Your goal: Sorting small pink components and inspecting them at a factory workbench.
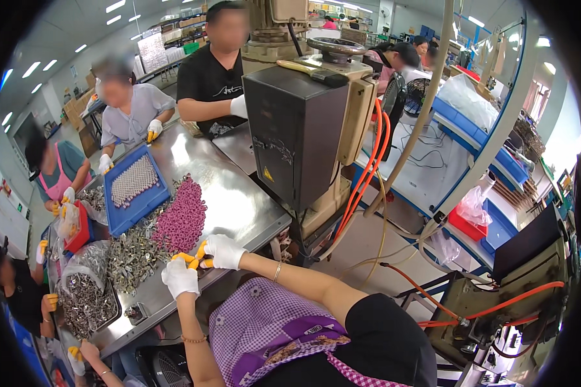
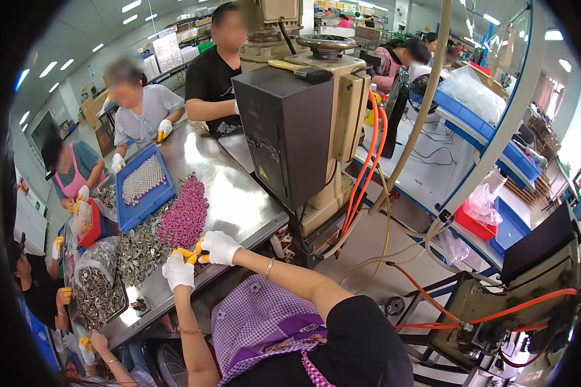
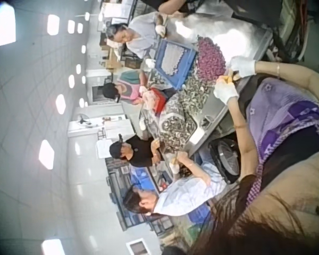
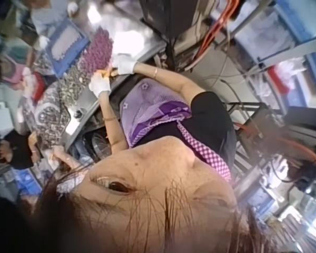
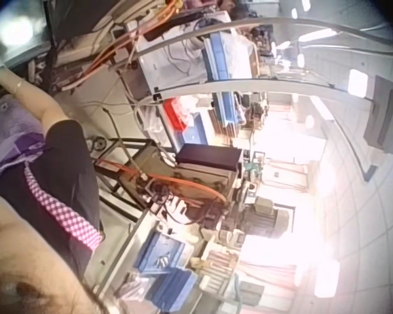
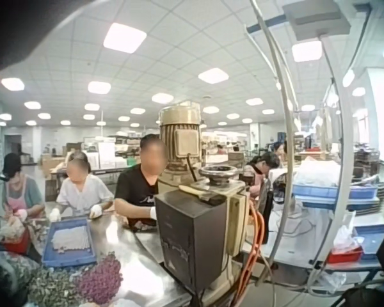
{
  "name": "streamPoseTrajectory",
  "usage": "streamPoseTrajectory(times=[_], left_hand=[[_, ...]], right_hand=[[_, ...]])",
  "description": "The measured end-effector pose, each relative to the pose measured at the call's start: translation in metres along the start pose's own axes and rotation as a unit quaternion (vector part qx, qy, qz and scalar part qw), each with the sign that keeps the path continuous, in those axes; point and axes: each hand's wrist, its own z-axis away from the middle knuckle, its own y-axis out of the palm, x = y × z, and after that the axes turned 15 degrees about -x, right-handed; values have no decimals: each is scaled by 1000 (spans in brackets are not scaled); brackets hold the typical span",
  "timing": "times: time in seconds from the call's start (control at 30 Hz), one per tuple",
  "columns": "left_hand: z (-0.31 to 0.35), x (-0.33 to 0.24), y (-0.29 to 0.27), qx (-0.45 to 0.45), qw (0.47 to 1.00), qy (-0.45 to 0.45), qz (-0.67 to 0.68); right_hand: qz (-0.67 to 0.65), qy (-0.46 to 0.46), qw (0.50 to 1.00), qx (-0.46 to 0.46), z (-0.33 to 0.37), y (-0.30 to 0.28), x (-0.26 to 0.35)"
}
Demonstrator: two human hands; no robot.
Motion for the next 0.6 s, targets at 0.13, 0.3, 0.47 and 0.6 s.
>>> streamPoseTrajectory(times=[0.13,0.3,0.47,0.6], left_hand=[[10,19,24,-97,995,30,-24],[2,2,-1,-16,999,37,-1],[10,-5,-15,-88,994,35,-49],[27,22,-3,-87,995,-38,34]], right_hand=[[52,-100,992,-62,14,-1,4],[88,-85,993,2,9,-2,-1],[159,-107,981,34,5,-31,-4],[168,-72,983,-16,12,-53,-16]])
